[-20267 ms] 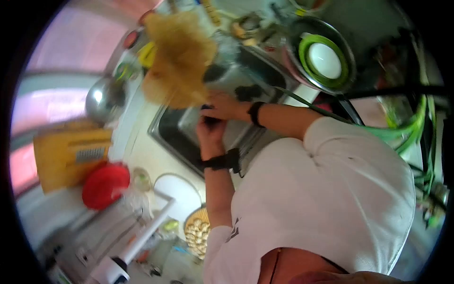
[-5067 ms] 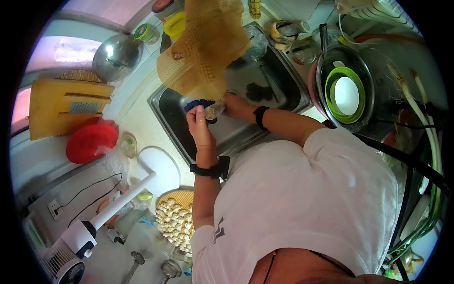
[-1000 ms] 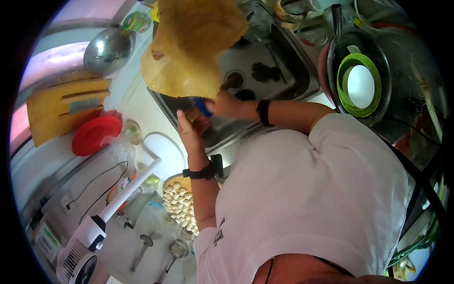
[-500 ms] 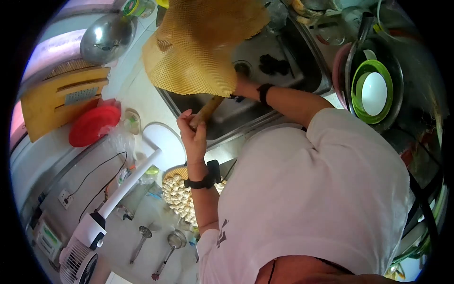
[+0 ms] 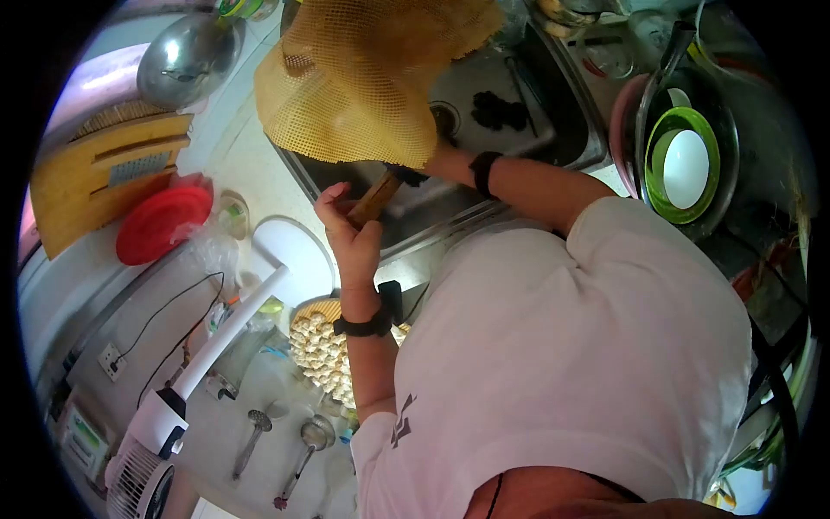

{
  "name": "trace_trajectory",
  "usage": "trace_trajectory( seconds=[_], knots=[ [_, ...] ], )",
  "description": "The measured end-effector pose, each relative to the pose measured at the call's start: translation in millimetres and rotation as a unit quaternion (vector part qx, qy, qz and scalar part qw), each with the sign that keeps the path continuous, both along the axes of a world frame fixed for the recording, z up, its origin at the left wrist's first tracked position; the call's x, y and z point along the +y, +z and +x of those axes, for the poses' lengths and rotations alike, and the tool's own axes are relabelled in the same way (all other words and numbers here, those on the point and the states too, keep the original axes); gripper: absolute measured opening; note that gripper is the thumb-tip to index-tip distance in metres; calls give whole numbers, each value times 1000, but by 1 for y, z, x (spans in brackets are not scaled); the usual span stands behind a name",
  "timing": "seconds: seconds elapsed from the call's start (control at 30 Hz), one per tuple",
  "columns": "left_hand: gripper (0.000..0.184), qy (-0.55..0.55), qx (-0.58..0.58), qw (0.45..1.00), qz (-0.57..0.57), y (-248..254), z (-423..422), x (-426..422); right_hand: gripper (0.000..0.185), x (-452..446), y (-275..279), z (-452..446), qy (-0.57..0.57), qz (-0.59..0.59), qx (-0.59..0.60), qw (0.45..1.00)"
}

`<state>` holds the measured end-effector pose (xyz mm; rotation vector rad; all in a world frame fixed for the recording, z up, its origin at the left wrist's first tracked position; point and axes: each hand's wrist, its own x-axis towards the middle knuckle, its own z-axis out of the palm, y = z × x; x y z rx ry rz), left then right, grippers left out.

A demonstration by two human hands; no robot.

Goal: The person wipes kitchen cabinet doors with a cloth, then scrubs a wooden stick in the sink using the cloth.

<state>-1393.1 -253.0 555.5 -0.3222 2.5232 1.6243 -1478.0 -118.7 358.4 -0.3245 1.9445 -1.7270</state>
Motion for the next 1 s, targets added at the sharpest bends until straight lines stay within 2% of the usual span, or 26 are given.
trace_trajectory(
  seconds=[0.03, 0.07, 0.13, 0.2, 0.23, 0.27, 0.3, 0.33, 0.37, 0.43, 0.5, 0.57, 0.63, 0.7, 0.73, 0.8, 0.83, 0.9, 0.93, 1.0],
  knots=[
    [61, 6, -10, 1000, -16, 1, 1, 0, 25, 4, 0, -2, 4, 7, -24, 1000],
    [61, 7, -9, 1000, -17, -1, 4, 0, 25, 8, 1, 0, 8, 42, 2, 999],
    [59, 11, 43, 997, -58, -10, 5, -4, 25, 6, 40, 5, 11, 74, 33, 997],
    [58, 36, 11, 999, -37, -6, 4, -1, 24, -7, 87, 30, -41, -14, 106, 993],
    [57, 63, -22, 998, -17, -5, 4, 2, 24, -6, 112, 36, -43, -10, 106, 993],
    [57, 62, -24, 998, -14, -7, 4, 4, 24, -6, 139, 42, -65, -26, 188, 980],
    [57, 33, 24, 996, -78, -7, 4, 7, 23, -5, 151, 45, -86, -44, 269, 958],
    [57, 4, 74, 987, -141, -6, 1, 8, 23, -4, 144, 44, -87, -43, 270, 958],
    [57, 2, 78, 987, -141, -3, 0, 11, 23, -5, 127, 42, -58, -6, 232, 971],
    [56, 36, -20, 994, -100, 8, 3, 17, 23, -6, 84, 35, -31, 31, 193, 980],
    [52, 46, 17, 997, -67, 0, 9, 11, 26, 1, 26, 24, -60, 92, 315, 943],
    [44, -8, -10, 988, -151, -2, 13, -3, 28, 9, -8, 11, -62, 140, 149, 977],
    [43, -5, -35, 986, -165, -10, 21, -13, 28, 14, -61, 4, -65, 139, 138, 979],
    [49, -39, -104, 976, -188, -18, 27, -25, 29, 11, -77, 6, -69, 138, 129, 980],
    [49, -41, -102, 976, -191, -17, 27, -27, 29, 6, -69, 7, -59, 119, 101, 986],
    [58, -41, -169, 970, -167, -18, 28, -30, 29, -3, -48, 16, -49, 102, 76, 991],
    [58, -40, -169, 971, -165, -16, 25, -23, 27, -2, -4, 28, -18, 61, 127, 990],
    [70, 72, -228, 967, -85, -6, 20, -2, 25, -1, 78, 49, 15, 0, 183, 983],
    [70, 73, -232, 966, -83, -3, 22, 5, 25, -1, 103, 56, 15, -21, 189, 982],
    [84, -32, -92, 961, -260, 2, 22, 16, 25, -1, 112, 59, 42, -24, 187, 981]
  ],
)
